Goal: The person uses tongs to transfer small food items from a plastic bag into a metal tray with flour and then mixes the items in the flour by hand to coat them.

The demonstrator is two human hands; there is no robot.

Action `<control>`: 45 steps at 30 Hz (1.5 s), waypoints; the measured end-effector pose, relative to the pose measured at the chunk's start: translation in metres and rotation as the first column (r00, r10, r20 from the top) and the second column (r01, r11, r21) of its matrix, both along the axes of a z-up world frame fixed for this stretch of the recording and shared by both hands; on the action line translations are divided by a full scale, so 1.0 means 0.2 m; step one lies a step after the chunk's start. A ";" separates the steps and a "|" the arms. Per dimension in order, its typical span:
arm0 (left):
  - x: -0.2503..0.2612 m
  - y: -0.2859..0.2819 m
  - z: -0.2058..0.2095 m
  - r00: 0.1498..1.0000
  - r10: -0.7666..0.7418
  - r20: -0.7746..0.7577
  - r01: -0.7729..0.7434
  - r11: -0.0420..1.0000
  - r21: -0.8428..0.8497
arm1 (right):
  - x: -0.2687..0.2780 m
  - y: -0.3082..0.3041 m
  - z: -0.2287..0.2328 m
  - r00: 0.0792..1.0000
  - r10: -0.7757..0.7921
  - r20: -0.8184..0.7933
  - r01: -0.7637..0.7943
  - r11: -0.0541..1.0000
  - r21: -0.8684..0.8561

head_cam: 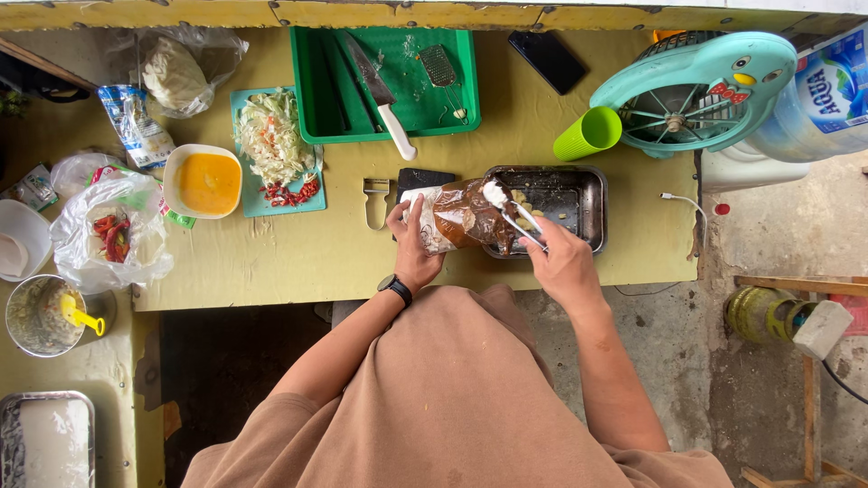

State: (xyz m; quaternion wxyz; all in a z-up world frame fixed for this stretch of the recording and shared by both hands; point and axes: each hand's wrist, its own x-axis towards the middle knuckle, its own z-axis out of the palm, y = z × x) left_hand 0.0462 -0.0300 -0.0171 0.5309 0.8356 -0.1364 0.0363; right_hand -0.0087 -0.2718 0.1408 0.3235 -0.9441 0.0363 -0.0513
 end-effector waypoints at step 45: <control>-0.24 0.29 0.07 0.969 0.248 0.001 -0.248 0.969 -0.006 | -0.19 -0.16 -0.83 0.934 -0.356 -0.033 0.358 0.927 0.115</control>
